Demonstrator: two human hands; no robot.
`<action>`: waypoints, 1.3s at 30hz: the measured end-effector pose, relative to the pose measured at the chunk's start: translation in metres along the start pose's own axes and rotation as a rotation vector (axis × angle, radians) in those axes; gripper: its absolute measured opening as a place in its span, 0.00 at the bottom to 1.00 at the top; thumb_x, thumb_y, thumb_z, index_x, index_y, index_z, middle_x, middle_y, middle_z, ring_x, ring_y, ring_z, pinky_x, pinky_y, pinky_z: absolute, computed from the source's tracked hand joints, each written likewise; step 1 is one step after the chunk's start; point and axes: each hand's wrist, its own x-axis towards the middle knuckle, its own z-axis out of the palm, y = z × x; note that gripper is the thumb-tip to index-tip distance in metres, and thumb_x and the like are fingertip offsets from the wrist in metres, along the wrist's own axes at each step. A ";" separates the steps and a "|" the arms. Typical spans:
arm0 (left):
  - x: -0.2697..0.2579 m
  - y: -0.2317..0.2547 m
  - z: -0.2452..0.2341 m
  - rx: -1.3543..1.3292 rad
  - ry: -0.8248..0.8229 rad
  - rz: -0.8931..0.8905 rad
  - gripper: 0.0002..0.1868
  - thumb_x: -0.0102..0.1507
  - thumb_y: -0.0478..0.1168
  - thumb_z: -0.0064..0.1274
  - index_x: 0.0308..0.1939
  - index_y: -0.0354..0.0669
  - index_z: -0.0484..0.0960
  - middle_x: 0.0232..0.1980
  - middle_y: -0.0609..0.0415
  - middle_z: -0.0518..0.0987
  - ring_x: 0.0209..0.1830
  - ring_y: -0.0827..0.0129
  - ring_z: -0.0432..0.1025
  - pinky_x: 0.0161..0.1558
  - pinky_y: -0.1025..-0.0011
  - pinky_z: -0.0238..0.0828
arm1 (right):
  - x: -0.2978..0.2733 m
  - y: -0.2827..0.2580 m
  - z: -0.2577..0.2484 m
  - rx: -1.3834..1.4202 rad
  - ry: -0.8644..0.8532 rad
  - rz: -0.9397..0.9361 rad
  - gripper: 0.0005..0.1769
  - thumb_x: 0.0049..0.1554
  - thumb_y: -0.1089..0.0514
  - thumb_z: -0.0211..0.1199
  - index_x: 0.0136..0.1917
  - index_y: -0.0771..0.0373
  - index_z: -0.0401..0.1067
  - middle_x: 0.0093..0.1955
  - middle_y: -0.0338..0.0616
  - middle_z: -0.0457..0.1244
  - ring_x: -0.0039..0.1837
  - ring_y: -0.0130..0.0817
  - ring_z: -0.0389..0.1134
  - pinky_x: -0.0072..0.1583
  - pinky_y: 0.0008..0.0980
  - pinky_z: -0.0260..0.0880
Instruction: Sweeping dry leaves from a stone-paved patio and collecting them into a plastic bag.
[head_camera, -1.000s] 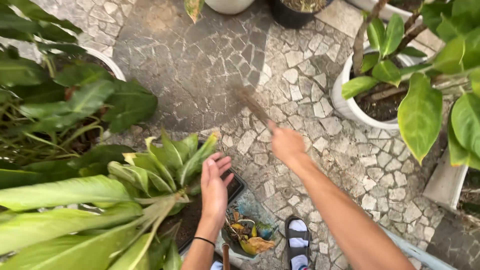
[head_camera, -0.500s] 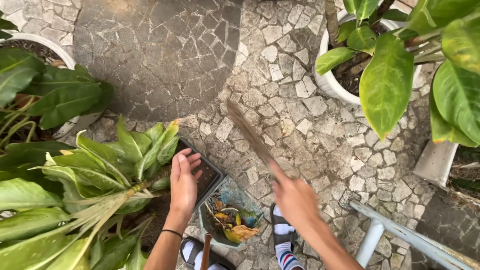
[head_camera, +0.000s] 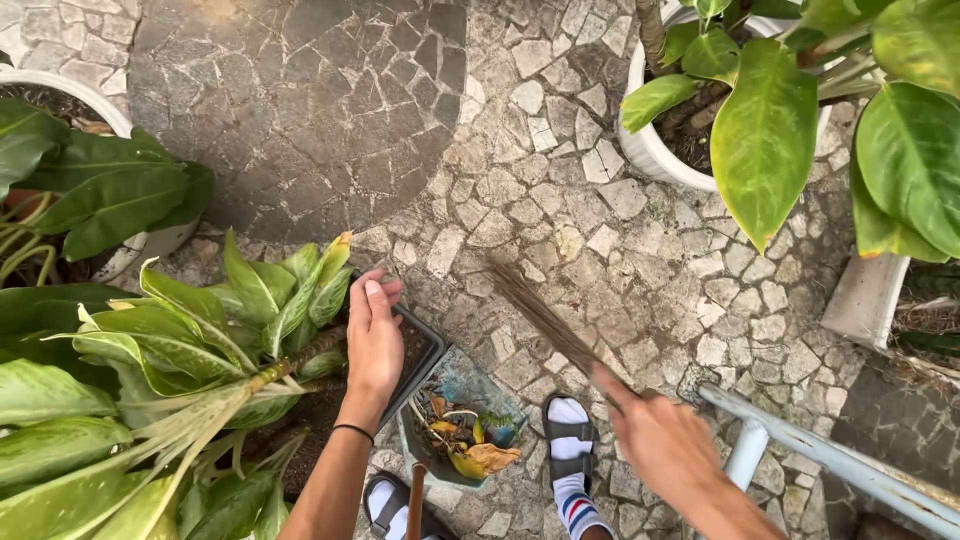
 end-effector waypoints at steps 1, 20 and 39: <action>-0.003 0.001 -0.001 -0.004 0.001 0.002 0.25 0.73 0.52 0.26 0.66 0.42 0.65 0.59 0.47 0.77 0.62 0.62 0.70 0.61 0.61 0.68 | 0.004 -0.027 -0.007 -0.003 0.004 0.000 0.32 0.65 0.59 0.48 0.80 0.45 0.50 0.24 0.49 0.67 0.21 0.30 0.58 0.24 0.31 0.58; -0.003 0.015 0.054 -0.341 0.105 -0.046 0.25 0.73 0.51 0.24 0.68 0.45 0.63 0.64 0.46 0.73 0.64 0.62 0.68 0.64 0.59 0.66 | 0.036 -0.017 -0.017 -0.049 0.230 -0.268 0.36 0.62 0.61 0.53 0.81 0.44 0.53 0.34 0.60 0.64 0.19 0.29 0.54 0.20 0.28 0.57; 0.034 0.039 0.056 -0.311 0.113 0.098 0.23 0.74 0.50 0.25 0.66 0.43 0.65 0.65 0.46 0.74 0.65 0.59 0.68 0.62 0.59 0.68 | 0.119 -0.030 -0.077 -0.149 0.513 -0.483 0.35 0.58 0.67 0.53 0.78 0.55 0.56 0.21 0.42 0.55 0.19 0.27 0.47 0.20 0.27 0.51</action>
